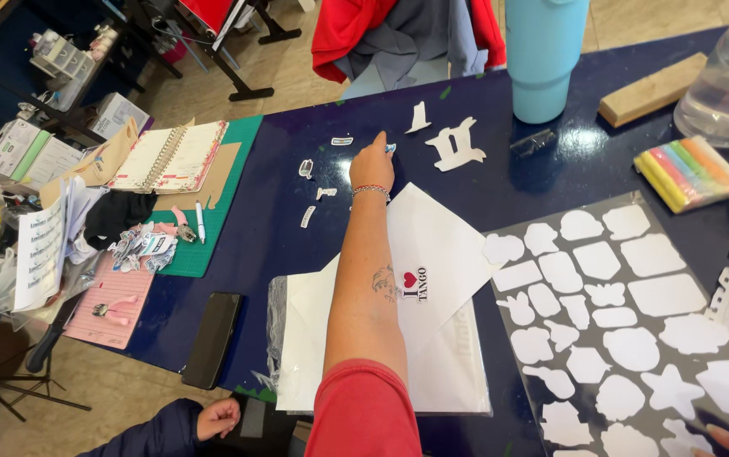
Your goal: The person peels white vinyl sticker shapes from a transfer sheet and places them onto a white envelope. They handle multiple sticker sheets, peel individual shapes, and arrange them on the envelope surface.
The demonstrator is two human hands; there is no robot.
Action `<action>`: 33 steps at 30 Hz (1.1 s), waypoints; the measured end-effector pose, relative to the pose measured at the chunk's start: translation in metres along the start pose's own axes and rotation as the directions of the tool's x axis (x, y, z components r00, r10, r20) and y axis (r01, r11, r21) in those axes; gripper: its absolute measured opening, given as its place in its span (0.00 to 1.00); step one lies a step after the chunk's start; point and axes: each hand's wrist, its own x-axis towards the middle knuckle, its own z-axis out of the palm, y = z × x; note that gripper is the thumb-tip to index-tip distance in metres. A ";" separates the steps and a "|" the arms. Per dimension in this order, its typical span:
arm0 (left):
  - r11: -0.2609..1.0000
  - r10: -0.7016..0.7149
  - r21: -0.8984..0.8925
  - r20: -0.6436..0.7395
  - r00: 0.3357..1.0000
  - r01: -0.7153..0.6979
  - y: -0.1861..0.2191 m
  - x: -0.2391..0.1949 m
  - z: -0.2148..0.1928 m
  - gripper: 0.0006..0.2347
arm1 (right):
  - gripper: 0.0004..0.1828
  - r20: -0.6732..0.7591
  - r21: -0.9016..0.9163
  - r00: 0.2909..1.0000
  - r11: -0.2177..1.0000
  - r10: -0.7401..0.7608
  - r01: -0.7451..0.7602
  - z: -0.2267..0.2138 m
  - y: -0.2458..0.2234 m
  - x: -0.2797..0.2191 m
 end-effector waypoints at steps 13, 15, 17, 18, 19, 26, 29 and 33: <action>0.922 0.350 0.160 0.050 0.936 -0.353 -0.024 0.006 0.022 0.15 | 0.22 -0.074 -0.009 0.996 0.999 -0.048 0.047 0.011 -0.001 0.020; 0.896 0.420 0.163 -0.002 0.908 -0.414 -0.021 0.004 0.024 0.18 | 0.22 -0.092 -0.002 0.995 0.999 -0.048 0.048 0.009 -0.004 0.030; 0.923 0.333 0.191 0.035 0.942 -0.333 -0.020 0.003 0.019 0.11 | 0.22 -0.108 0.003 0.994 0.999 -0.033 0.034 -0.002 -0.014 0.033; 0.933 0.290 0.205 0.059 0.955 -0.296 -0.018 0.000 0.013 0.08 | 0.22 -0.126 0.010 0.992 0.999 -0.029 0.031 -0.009 -0.021 0.034; 0.951 0.304 0.084 -0.100 0.947 -0.297 -0.014 -0.006 0.007 0.09 | 0.22 -0.141 0.013 0.990 1.000 -0.012 0.014 -0.022 -0.034 0.027; 0.465 0.335 -0.782 -0.277 0.900 -0.414 0.123 -0.106 -0.048 0.12 | 0.17 -0.094 0.306 0.911 0.883 0.401 -0.356 -0.108 -0.095 0.058; 0.008 0.683 -0.985 0.131 0.718 0.172 0.209 -0.220 -0.072 0.11 | 0.26 0.073 0.326 0.935 0.878 0.346 -0.350 -0.128 -0.106 0.098; 0.157 0.730 -0.960 0.272 0.627 0.234 0.273 -0.300 -0.105 0.10 | 0.16 0.152 0.213 0.923 0.900 0.353 -0.380 -0.143 -0.116 0.117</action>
